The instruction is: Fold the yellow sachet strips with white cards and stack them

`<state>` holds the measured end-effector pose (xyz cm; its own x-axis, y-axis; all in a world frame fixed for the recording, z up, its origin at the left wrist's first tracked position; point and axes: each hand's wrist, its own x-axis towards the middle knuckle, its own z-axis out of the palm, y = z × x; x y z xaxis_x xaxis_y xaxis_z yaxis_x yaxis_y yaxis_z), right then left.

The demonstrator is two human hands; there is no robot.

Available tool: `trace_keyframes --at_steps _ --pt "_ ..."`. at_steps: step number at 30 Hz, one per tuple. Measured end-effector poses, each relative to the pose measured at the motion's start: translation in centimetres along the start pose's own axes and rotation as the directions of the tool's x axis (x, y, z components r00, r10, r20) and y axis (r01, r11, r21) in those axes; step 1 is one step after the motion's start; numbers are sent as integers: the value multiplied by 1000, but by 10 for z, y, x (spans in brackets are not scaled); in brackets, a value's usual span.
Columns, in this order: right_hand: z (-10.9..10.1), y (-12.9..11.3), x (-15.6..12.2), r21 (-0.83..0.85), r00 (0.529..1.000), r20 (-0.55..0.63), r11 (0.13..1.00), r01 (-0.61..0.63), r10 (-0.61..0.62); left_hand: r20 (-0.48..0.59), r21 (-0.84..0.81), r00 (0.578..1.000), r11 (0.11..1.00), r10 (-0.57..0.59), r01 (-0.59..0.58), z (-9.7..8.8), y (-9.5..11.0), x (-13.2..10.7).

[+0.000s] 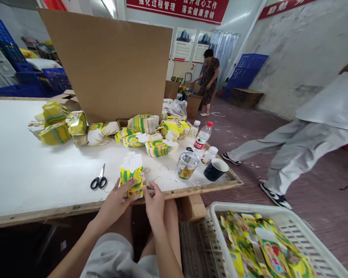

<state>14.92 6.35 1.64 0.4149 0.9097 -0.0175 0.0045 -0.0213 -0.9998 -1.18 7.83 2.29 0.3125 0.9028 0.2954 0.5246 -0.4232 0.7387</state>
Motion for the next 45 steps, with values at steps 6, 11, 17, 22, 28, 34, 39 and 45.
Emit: trace_keyframes --at_steps 6,11,17,22,28,34,39,45 --pt "-4 -5 -7 138 1000 21 990 -6 3 -191 -384 964 918 -183 98 -10 10 -8" --pt "-17 -14 -48 293 981 186 950 -112 58 205 -903 921 300 -331 309 -2 31 -18" --pt "-22 -14 -59 416 969 221 888 -196 110 335 -931 927 95 -167 353 0 47 -22" --pt "-25 -17 -64 317 979 187 938 -140 83 332 -921 923 146 -197 362 2 47 -21" --pt "-26 -19 -71 131 985 166 989 -66 44 209 -930 920 222 -332 292 12 50 -19" --pt "-29 -22 -68 -19 983 175 998 64 -60 73 -890 916 389 -395 239 4 50 -17" --pt "-27 -22 -67 7 975 207 996 83 -83 66 -853 912 451 -406 262 7 55 -19" --pt "-31 -16 -64 14 982 155 994 109 -110 79 -831 929 491 -361 261 12 55 -24"
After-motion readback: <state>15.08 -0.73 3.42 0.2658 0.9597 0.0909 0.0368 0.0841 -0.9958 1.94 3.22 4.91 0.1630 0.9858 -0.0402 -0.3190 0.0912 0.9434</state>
